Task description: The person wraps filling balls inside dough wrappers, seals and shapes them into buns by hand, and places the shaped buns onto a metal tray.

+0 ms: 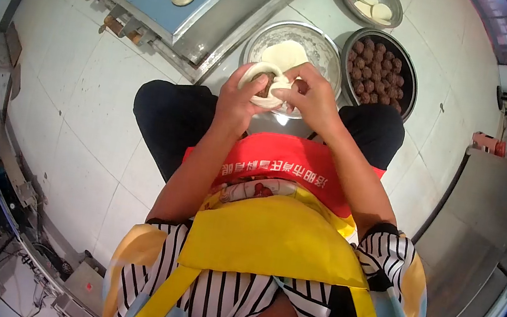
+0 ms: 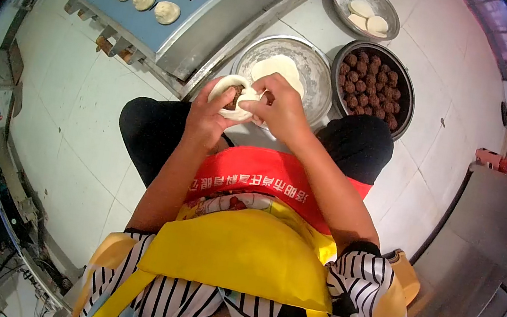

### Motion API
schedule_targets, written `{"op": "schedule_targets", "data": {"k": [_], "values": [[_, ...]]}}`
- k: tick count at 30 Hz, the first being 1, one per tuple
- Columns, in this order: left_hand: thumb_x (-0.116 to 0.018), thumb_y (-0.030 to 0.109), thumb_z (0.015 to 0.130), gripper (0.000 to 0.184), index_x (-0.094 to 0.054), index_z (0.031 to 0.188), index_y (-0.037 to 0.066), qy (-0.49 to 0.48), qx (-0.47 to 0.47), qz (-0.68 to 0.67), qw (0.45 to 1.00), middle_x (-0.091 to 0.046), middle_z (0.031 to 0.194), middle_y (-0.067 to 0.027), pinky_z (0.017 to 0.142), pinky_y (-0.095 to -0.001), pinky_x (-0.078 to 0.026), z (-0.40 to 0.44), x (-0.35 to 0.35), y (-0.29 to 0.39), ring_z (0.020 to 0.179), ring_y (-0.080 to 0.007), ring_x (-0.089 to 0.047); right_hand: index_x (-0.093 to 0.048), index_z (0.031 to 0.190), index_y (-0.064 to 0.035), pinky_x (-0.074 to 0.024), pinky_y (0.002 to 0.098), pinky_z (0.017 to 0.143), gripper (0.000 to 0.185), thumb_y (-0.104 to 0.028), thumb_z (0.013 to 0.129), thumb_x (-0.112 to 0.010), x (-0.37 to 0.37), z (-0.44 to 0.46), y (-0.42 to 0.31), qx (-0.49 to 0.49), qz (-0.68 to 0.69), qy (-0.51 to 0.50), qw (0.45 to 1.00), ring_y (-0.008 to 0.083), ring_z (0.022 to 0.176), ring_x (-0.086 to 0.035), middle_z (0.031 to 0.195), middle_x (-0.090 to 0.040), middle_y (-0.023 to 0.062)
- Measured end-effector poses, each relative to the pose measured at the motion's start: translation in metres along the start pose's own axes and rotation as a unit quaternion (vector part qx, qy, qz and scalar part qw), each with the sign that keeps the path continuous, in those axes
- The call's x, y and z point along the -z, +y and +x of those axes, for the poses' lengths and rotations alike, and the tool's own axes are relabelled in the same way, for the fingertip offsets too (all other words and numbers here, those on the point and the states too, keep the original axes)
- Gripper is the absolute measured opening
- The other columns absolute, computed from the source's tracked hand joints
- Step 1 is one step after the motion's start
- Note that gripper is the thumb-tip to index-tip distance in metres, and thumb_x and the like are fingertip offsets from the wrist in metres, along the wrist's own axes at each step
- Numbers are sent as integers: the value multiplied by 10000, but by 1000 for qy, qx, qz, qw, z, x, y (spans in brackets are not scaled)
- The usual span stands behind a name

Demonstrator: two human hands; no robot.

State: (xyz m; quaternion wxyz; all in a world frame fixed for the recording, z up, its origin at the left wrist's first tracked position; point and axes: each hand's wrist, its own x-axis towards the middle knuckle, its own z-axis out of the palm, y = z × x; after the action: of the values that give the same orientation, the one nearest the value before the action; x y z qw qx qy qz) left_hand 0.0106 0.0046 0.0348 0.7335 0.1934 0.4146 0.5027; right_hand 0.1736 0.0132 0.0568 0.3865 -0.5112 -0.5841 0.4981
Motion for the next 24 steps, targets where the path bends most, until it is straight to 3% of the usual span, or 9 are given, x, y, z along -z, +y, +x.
{"op": "schedule_targets", "data": {"k": [1,4,10,13,16,20,24], "values": [[-634,103,858,409,-498,1231,5,0,2,19,1000,-586,1090,-121,765,-382,-578,0,0,1,970,-217,-613,-572,893,31,-461,269,513,217,-3,753,-735,1,0,4,10,-11,-23,1000,113,617,-550,925,-538,69],[-625,117,879,378,-514,1234,51,-57,32,57,996,-596,1079,-109,807,-488,-566,2,9,7,1013,-233,-603,-584,872,16,-471,312,581,159,-26,779,-707,5,-3,6,132,-87,-30,987,167,656,-574,929,-546,79],[-607,163,896,378,-508,1230,16,-122,108,150,975,-595,1077,-121,811,-422,-571,6,16,18,986,-223,-617,-594,889,-5,-480,340,657,147,-62,790,-687,-4,-9,17,219,-168,19,961,245,720,-595,888,-568,107],[-597,170,904,377,-505,1224,-6,-61,100,156,981,-592,1096,-125,803,-403,-574,4,11,11,982,-235,-625,-605,908,-10,-480,335,650,143,-60,795,-678,-3,-9,19,131,-192,14,973,259,727,-606,860,-574,121],[-586,175,911,371,-506,1219,-15,-41,24,83,995,-588,1114,-130,801,-391,-574,1,13,-4,989,-244,-628,-617,900,-10,-476,339,627,143,-69,791,-689,-5,-3,18,-11,-69,39,997,255,703,-598,816,-567,119],[-584,173,912,422,-482,1273,-20,-21,30,134,990,-601,1104,-114,803,-379,-571,0,18,-13,986,-221,-627,-615,868,4,-471,315,587,114,-45,795,-687,-3,2,23,71,-110,-37,991,207,669,-585,814,-562,107],[-592,209,907,451,-489,1290,-7,-63,-16,248,967,-622,1055,-88,761,-332,-562,7,30,-7,935,-193,-635,-617,865,7,-476,271,578,84,-16,807,-673,-6,1,20,105,-75,-44,991,146,708,-582,847,-557,73]]}}
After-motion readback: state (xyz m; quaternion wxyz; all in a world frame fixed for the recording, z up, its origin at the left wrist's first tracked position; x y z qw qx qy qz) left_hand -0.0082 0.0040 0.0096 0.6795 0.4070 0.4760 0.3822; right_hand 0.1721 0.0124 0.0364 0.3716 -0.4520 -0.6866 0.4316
